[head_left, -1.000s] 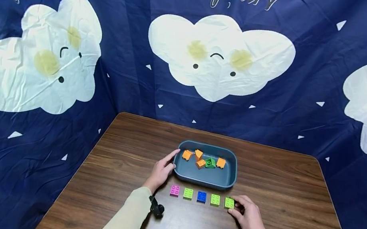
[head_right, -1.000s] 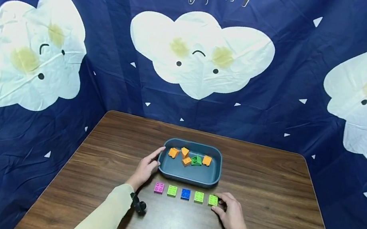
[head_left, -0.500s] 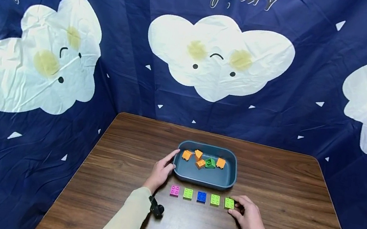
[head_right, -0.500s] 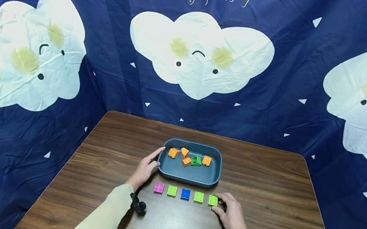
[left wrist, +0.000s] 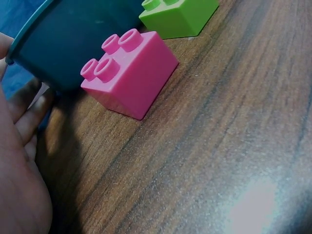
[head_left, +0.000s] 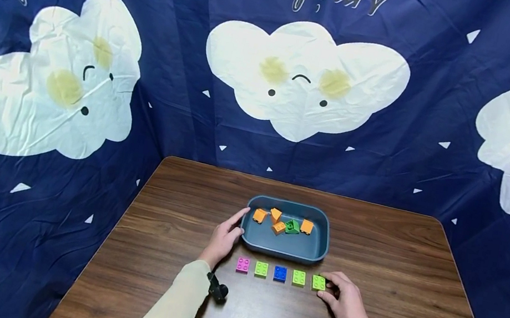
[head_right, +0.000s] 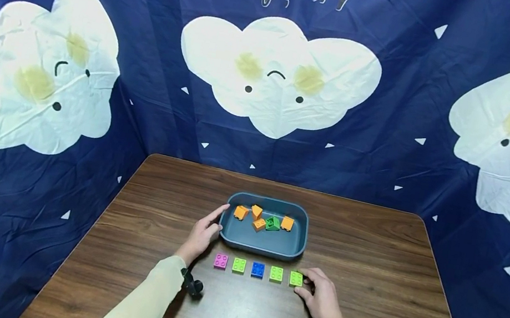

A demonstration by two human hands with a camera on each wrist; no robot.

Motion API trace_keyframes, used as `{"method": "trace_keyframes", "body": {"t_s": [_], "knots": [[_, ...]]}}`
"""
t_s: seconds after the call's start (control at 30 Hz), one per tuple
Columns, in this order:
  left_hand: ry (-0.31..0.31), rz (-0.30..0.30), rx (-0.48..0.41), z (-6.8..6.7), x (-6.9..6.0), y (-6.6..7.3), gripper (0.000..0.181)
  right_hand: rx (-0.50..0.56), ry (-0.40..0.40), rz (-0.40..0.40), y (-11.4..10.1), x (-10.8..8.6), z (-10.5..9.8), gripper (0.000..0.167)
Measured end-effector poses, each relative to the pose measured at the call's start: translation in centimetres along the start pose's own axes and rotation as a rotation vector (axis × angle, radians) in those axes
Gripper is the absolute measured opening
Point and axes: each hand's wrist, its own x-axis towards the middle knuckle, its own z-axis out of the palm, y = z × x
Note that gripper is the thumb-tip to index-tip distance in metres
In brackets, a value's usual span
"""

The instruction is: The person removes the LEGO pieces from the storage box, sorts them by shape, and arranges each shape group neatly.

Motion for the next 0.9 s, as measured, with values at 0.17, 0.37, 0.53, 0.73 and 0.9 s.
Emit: {"method": "trace_keyframes", "body": {"t_s": [0.17,0.37,0.53,0.73,0.9], "knots": [[0.002,-0.006,0.006,0.00,-0.03,0.09,0.064,-0.004,0.011,-0.011,0.02,-0.13,0.04,0.040],[0.006,0.002,0.010,0.06,-0.03,0.00,0.064,-0.017,0.013,-0.005,0.13,-0.10,0.14,0.041],[0.012,0.012,0.005,0.07,-0.02,-0.03,0.064,-0.016,0.011,0.000,0.19,-0.08,0.18,0.041],[0.006,0.002,0.003,0.06,-0.04,-0.04,0.064,-0.013,0.010,-0.004,0.26,-0.07,0.20,0.042],[0.004,0.001,0.010,0.05,0.02,-0.07,0.063,-0.013,0.003,0.001,0.24,-0.03,0.15,0.043]]}}
